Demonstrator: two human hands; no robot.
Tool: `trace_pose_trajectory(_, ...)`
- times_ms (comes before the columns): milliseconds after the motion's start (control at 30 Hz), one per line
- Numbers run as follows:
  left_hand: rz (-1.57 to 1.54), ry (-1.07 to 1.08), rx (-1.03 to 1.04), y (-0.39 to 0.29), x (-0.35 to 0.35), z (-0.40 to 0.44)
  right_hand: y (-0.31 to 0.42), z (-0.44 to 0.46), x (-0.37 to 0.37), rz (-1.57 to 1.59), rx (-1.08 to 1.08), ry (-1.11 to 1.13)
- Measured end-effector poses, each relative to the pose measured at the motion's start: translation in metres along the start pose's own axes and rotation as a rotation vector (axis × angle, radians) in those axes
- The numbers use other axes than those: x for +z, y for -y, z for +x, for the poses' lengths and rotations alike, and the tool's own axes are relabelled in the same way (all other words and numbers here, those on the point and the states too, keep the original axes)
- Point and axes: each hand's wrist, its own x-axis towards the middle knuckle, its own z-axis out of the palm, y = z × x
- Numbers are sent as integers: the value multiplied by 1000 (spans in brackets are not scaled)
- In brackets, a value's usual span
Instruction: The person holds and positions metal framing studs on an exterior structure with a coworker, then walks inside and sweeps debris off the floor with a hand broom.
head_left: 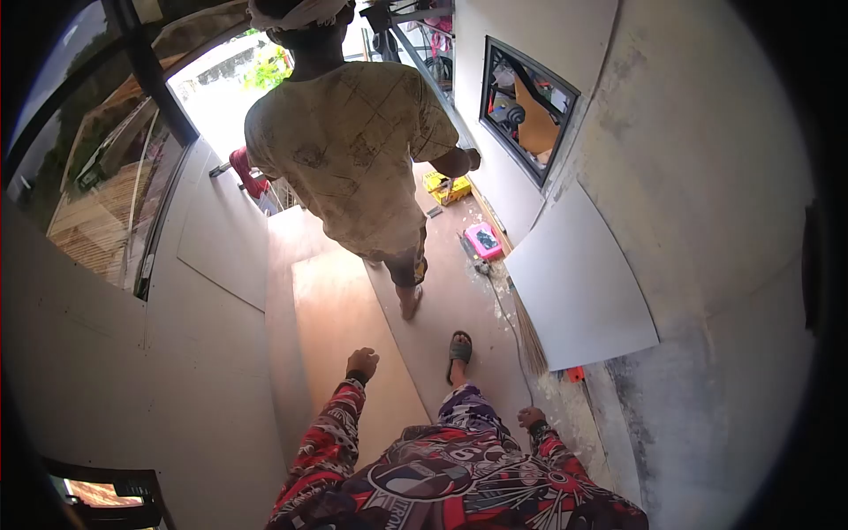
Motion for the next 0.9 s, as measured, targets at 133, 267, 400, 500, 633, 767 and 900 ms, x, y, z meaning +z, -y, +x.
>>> trace_pose_trajectory(133,66,87,-114,3,30,49,-1,150,0,-1004,-296,102)
trace_pose_trajectory(267,230,297,-296,5,30,64,119,255,-92,-1218,-486,125)
trace_pose_trajectory(400,276,362,-471,15,-1,108,331,266,-180,-453,-443,-247)
trace_pose_trajectory(500,200,215,-498,-4,-23,166,440,315,-208,-178,-514,-204)
trace_pose_trajectory(633,92,168,-531,-14,-12,260,559,344,-218,-98,-507,-122)
trace_pose_trajectory(767,21,185,-451,-36,-2,375,637,393,-211,-130,-458,-97)
trace_pose_trajectory(900,-29,276,-398,-63,-9,460,697,420,-227,-330,-411,-187)
